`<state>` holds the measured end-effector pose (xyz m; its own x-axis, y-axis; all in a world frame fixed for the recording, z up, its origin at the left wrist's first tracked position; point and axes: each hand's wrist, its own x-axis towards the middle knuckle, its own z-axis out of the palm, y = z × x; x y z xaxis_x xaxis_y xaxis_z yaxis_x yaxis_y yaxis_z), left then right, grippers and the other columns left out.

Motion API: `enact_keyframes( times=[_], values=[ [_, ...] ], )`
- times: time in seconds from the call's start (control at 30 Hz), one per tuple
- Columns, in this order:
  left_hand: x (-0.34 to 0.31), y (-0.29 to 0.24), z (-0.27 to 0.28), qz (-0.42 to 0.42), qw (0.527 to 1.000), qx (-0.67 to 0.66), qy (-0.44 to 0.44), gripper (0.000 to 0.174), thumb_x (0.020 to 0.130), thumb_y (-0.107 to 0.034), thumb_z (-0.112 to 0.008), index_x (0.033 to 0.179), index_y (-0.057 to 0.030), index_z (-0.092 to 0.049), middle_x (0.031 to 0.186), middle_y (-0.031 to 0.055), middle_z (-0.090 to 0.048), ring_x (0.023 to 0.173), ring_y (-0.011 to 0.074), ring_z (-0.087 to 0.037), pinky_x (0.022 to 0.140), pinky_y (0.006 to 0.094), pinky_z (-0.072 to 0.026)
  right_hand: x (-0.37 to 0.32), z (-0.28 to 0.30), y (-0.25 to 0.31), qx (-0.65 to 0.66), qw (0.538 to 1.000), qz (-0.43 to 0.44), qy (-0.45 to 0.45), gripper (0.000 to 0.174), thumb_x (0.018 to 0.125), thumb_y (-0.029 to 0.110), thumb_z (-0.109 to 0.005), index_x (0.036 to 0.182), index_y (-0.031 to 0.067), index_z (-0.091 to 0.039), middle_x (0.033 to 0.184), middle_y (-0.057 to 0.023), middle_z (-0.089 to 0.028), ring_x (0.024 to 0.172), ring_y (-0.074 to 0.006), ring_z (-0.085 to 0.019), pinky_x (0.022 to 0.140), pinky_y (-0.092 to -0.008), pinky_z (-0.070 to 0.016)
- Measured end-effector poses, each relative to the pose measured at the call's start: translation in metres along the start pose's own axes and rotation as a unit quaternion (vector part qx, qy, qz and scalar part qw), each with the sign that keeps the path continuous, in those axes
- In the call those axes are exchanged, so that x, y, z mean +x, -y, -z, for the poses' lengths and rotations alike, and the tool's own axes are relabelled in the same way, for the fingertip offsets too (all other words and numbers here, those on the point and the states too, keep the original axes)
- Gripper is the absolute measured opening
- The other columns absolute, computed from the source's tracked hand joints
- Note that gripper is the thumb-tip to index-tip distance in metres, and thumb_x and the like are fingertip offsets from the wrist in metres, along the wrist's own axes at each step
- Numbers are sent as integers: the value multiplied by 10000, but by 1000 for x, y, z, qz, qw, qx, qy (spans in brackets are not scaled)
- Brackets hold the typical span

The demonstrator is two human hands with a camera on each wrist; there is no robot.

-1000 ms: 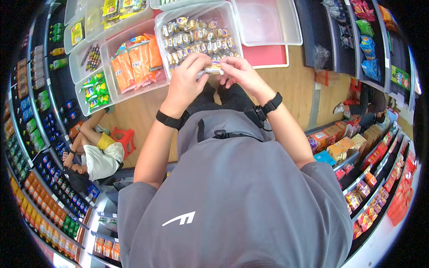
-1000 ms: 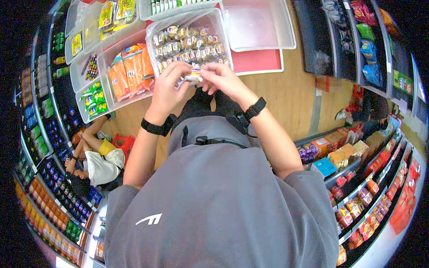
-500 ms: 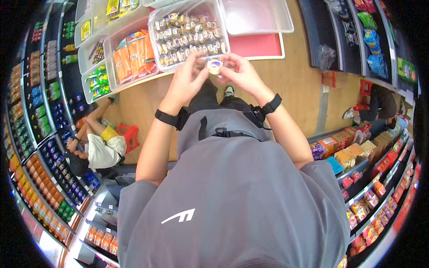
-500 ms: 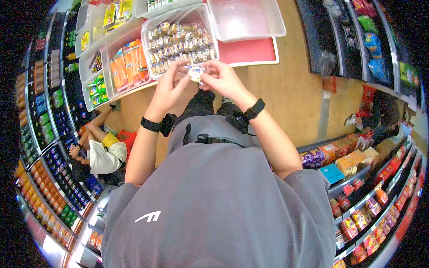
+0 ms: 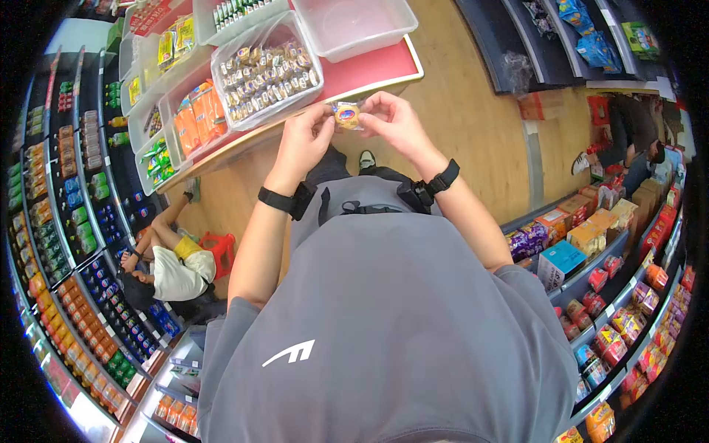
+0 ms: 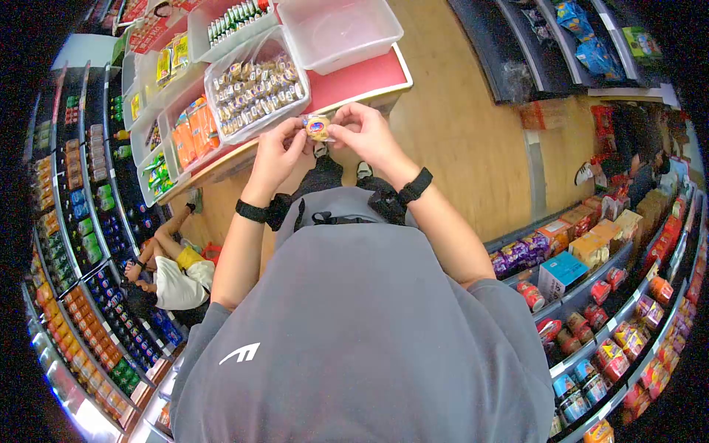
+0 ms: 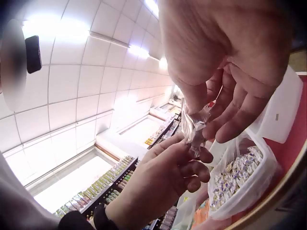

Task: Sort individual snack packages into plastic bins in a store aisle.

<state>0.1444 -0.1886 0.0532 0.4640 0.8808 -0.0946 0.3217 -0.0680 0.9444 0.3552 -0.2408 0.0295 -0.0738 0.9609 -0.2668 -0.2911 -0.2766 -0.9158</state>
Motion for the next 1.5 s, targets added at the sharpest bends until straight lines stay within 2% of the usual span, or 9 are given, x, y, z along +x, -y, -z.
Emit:
enact_keyframes(
  times=[0.17, 0.27, 0.37, 0.43, 0.67, 0.77, 1.27, 1.43, 1.5],
  values=[
    [-9, -19, -11, -57, 990, 120, -37, 120, 947, -66, -653, 1008, 21, -708, 747, 128, -718, 645, 171, -697, 601, 313, -529, -11, 9, -1, -18, 999, 34, 24, 97, 955, 67, -703, 969, 29, -615, 896, -18, -691, 784, -82, -664, 701, -265, -567],
    [-16, -27, -13, -106, 978, 174, -54, 101, 923, -67, -676, 979, 7, -717, 740, 130, -703, 627, 207, -689, 596, 325, -522, -17, 12, 3, -132, 980, 142, -31, 90, 926, 32, -702, 932, 15, -614, 883, -16, -683, 795, -87, -643, 712, -271, -548],
    [-21, -35, -13, -155, 966, 196, -63, 78, 885, -56, -703, 946, -7, -715, 770, 131, -698, 648, 249, -684, 615, 343, -530, -29, 9, 24, -210, 945, 247, -47, 80, 886, -15, -684, 909, 0, -609, 873, -53, -666, 796, -130, -644, 703, -290, -530],
    [-23, -37, -15, -233, 943, 221, -81, 80, 855, -46, -724, 929, -20, -712, 804, 123, -700, 687, 272, -686, 633, 354, -541, -35, 16, 29, -266, 925, 268, -39, 82, 869, -53, -661, 916, -2, -617, 931, -74, -678, 840, -160, -652, 722, -298, -529],
    [-24, -56, -17, -300, 906, 288, -84, 125, 818, 11, -730, 935, -26, -707, 895, 112, -718, 788, 291, -708, 697, 368, -565, -50, 21, 49, -357, 860, 361, -57, 99, 845, -88, -646, 905, -13, -624, 920, -113, -676, 847, -250, -662, 737, -338, -531],
    [-23, -62, -19, -303, 903, 294, -75, 141, 814, 17, -735, 945, -26, -710, 900, 114, -720, 800, 289, -712, 706, 367, -567, -53, 25, 51, -345, 861, 367, -68, 97, 845, -10, -682, 918, 8, -620, 916, -142, -657, 856, -325, -648, 740, -394, -531],
    [-14, -74, -34, -367, 881, 279, -105, 146, 786, -7, -758, 917, -56, -719, 858, 78, -700, 809, 268, -683, 698, 389, -554, -66, 36, 55, -343, 861, 365, -87, 88, 866, 6, -694, 922, 7, -627, 876, -144, -671, 789, -342, -664, 696, -394, -535],
    [-12, -71, -36, -320, 908, 254, -91, 127, 850, 9, -729, 975, -5, -711, 920, 131, -727, 793, 292, -693, 710, 349, -551, -66, 35, 59, -323, 880, 334, -98, 77, 890, 6, -681, 927, -4, -615, 846, -152, -670, 741, -293, -675, 675, -362, -533],
    [-13, -72, -38, -267, 932, 231, -81, 99, 876, 5, -715, 976, 4, -708, 903, 125, -728, 760, 240, -691, 678, 319, -533, -65, 35, 60, -292, 899, 311, -98, 76, 905, 8, -677, 937, -7, -610, 835, -141, -672, 743, -244, -682, 681, -341, -536]
  ],
)
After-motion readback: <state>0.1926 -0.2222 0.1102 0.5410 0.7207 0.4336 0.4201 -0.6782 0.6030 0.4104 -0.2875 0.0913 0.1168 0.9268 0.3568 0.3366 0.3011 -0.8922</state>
